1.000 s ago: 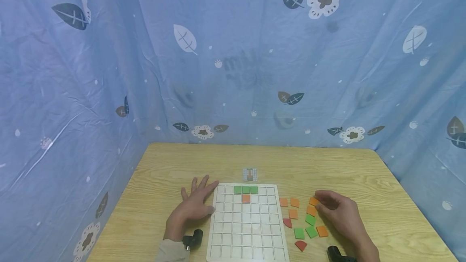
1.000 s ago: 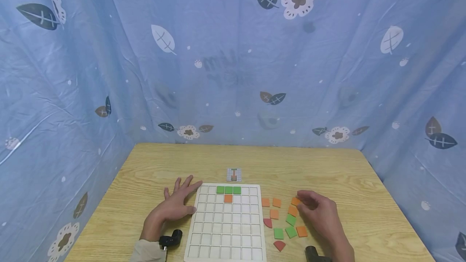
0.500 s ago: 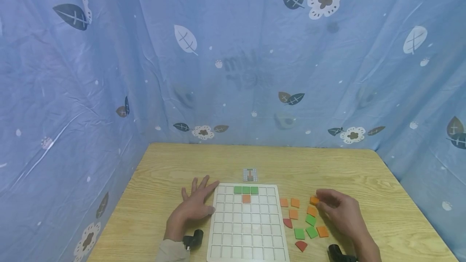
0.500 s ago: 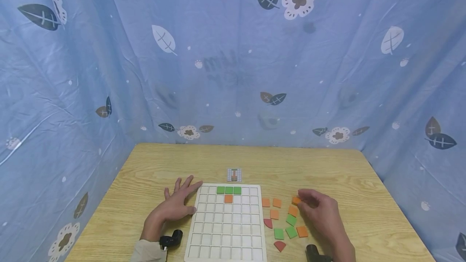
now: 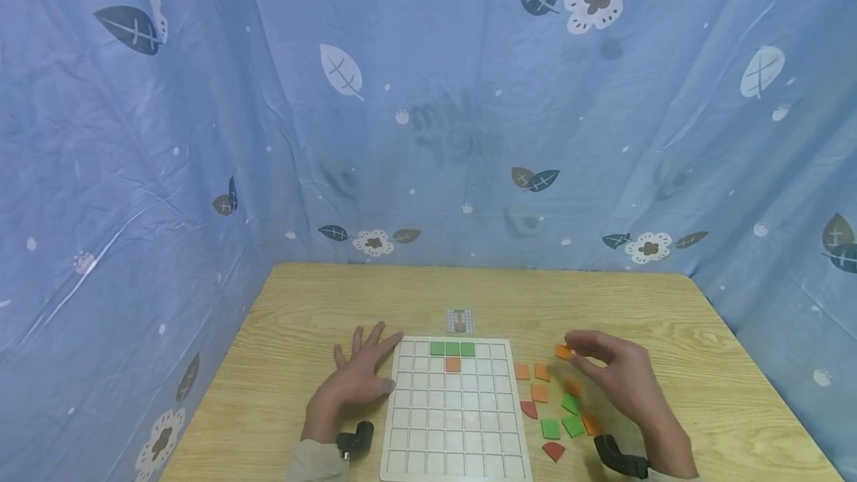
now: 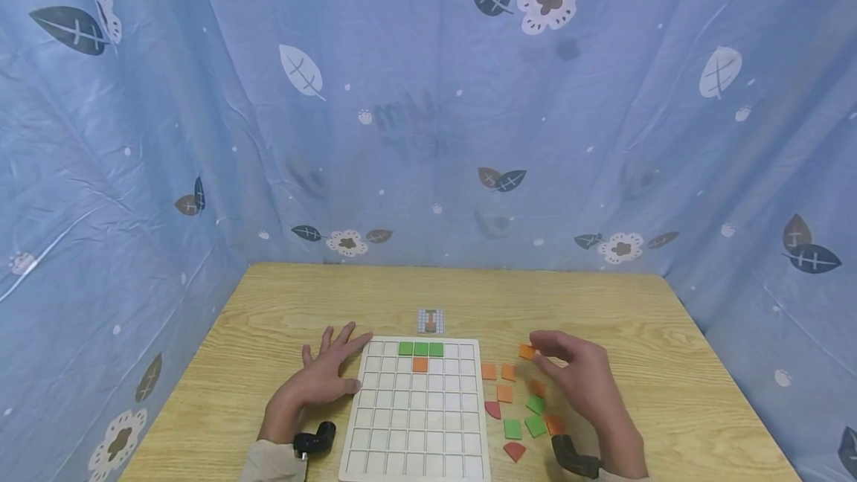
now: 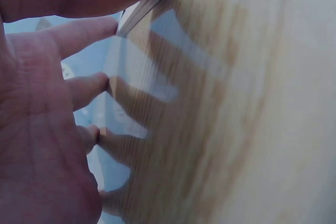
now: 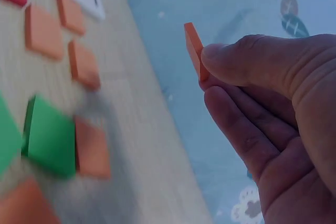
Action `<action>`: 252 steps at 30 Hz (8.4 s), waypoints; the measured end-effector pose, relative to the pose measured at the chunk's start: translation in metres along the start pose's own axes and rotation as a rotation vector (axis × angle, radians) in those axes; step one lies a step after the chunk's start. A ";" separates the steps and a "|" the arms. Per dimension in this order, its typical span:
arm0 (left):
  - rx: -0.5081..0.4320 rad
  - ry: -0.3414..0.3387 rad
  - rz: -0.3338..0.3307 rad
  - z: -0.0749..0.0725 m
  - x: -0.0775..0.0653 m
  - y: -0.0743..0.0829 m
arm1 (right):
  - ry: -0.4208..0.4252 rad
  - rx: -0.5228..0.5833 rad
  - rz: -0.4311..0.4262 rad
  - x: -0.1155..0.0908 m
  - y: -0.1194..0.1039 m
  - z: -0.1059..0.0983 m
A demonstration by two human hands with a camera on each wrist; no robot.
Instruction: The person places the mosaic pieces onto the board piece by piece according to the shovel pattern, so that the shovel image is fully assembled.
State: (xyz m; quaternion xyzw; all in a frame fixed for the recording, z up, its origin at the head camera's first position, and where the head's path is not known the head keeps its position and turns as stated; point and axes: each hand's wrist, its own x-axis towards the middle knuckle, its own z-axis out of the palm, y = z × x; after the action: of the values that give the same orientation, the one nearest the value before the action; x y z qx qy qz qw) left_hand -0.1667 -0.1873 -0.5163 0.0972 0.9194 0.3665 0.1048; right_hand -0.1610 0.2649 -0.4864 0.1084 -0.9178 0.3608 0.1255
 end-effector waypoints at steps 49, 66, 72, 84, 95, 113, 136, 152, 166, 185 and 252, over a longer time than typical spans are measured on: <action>-0.005 -0.008 0.002 -0.001 0.000 0.000 | -0.274 0.285 -0.164 0.020 -0.073 0.107; 0.007 -0.002 -0.006 -0.002 0.000 0.002 | -0.271 0.229 -0.236 0.013 -0.075 0.131; 0.013 0.001 -0.004 -0.001 0.000 0.003 | -0.229 0.158 -0.284 0.012 -0.076 0.136; 0.008 -0.005 -0.006 -0.001 0.000 0.002 | -0.212 0.123 -0.358 0.012 -0.076 0.141; 0.018 -0.005 -0.004 -0.001 0.001 0.001 | -0.182 0.115 -0.400 0.012 -0.078 0.144; 0.011 0.001 0.003 -0.001 0.002 0.001 | -0.224 0.206 -0.220 0.016 -0.073 0.123; 0.012 0.002 -0.017 0.000 0.001 0.002 | -0.045 0.113 0.092 -0.026 -0.002 0.020; 0.000 -0.002 -0.010 -0.001 0.000 0.002 | -0.083 0.097 0.260 -0.047 0.021 0.002; 0.014 -0.006 -0.005 0.000 0.001 0.001 | -0.109 0.098 0.281 -0.046 0.031 0.012; 0.006 -0.003 -0.010 0.000 0.002 0.001 | -0.136 0.057 0.314 -0.038 0.028 0.011; 0.015 -0.003 0.002 0.000 0.001 0.000 | -0.200 0.185 -0.121 0.000 -0.068 0.062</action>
State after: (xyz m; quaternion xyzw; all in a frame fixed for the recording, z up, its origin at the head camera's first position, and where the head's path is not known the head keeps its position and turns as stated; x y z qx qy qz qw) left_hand -0.1678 -0.1874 -0.5166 0.0996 0.9218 0.3595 0.1051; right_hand -0.1510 0.1735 -0.4869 0.2099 -0.8803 0.4231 0.0446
